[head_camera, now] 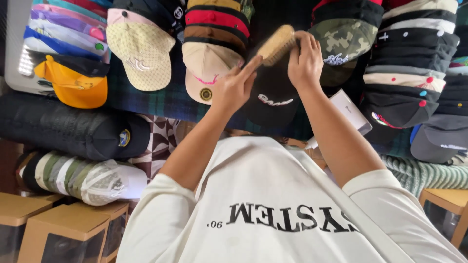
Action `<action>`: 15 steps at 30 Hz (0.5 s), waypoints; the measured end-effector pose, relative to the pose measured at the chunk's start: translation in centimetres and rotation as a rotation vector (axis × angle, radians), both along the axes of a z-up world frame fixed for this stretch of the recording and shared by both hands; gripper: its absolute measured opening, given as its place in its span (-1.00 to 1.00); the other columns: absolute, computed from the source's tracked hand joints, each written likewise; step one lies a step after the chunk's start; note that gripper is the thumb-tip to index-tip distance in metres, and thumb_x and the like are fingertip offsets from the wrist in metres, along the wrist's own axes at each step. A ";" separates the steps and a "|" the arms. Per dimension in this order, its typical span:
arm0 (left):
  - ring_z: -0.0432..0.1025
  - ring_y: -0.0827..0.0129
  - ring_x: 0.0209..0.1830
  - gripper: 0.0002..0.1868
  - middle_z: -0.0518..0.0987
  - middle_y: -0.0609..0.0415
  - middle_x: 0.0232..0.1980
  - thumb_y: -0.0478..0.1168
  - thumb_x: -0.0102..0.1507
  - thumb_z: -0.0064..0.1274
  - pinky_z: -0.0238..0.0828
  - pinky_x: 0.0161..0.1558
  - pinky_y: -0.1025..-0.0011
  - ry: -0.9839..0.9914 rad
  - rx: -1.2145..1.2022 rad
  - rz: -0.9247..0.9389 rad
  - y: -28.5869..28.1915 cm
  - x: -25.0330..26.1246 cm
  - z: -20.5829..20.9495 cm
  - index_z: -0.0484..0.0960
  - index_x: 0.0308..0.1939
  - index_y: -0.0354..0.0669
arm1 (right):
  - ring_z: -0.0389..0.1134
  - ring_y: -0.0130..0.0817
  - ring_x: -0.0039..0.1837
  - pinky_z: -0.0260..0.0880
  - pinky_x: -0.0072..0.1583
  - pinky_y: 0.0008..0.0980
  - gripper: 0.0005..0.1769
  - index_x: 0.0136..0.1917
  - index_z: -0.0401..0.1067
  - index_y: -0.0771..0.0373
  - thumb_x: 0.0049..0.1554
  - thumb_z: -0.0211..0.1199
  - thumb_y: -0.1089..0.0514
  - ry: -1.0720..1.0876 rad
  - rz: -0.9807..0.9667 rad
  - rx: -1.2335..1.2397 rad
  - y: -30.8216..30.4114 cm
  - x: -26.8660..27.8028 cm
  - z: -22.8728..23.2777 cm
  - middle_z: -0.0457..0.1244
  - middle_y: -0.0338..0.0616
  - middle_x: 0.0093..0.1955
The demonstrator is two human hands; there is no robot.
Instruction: Brushing and using a dryer on a collection of baseball caps to clean and shape them while using a wooden hat mold.
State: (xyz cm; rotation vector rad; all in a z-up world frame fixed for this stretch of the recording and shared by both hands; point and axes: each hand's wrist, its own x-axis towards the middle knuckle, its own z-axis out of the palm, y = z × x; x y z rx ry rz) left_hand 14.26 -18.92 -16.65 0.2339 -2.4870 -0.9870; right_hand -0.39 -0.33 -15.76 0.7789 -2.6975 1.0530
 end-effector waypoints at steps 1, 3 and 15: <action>0.59 0.16 0.21 -0.54 0.46 0.31 0.47 -0.10 0.47 -0.15 0.62 -0.05 0.20 -0.149 0.122 -0.054 0.3 0.0 0.1 0.31 0.47 0.35 | 0.28 0.02 0.21 0.28 0.20 -0.03 -0.68 0.25 0.39 0.26 0.28 -0.04 0.18 0.010 0.009 0.000 0.0 0.1 -0.1 0.31 -0.03 0.21; 0.42 0.23 -0.22 -0.53 0.42 0.26 -0.02 -0.09 0.48 -0.07 0.43 -0.34 0.24 -0.087 0.006 0.059 -0.8 -0.6 -1.9 0.32 0.48 0.38 | 0.28 0.00 0.23 0.30 0.17 -0.02 -0.66 0.26 0.39 0.24 0.32 -0.07 0.12 -0.014 0.001 -0.001 0.1 0.7 0.0 0.31 -0.06 0.23; 0.54 0.06 0.04 -0.47 0.64 0.00 0.18 0.05 0.44 -0.29 0.43 -0.03 0.21 -0.470 0.456 0.150 0.9 4.0 1.5 0.21 0.52 0.42 | 0.27 -0.05 0.21 0.34 0.02 0.01 -0.42 0.23 0.40 0.16 0.39 -0.28 -0.24 -0.038 -0.003 0.001 0.0 0.7 0.7 0.29 -0.19 0.25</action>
